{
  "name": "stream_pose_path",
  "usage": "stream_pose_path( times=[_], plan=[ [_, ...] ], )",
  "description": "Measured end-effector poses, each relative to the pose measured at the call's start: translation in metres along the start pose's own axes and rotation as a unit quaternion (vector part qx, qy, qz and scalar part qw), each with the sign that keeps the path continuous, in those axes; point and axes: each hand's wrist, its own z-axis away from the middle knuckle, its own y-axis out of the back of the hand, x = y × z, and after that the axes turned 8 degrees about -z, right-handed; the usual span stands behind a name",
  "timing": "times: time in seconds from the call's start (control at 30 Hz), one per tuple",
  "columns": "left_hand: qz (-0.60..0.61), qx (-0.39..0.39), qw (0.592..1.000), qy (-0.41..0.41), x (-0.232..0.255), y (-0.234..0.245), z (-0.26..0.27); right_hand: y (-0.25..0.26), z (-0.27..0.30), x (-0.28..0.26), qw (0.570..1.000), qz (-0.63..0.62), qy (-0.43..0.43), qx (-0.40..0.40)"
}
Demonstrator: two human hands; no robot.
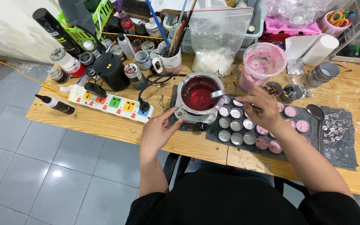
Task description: Pouring melted red wax into tealight containers with a spoon.
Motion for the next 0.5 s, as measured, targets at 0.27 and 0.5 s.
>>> stream_pose_path(
  times=[0.27,0.5],
  plan=[
    [-0.011,0.001,1.0,0.003,0.001,0.0,0.0,-0.006,0.014,-0.003,0.991,0.048,0.122,-0.007],
    [-0.017,-0.004,1.0,0.015,0.003,0.0,0.001,-0.004,0.01,-0.021,0.956,0.131,0.242,-0.102]
  ],
)
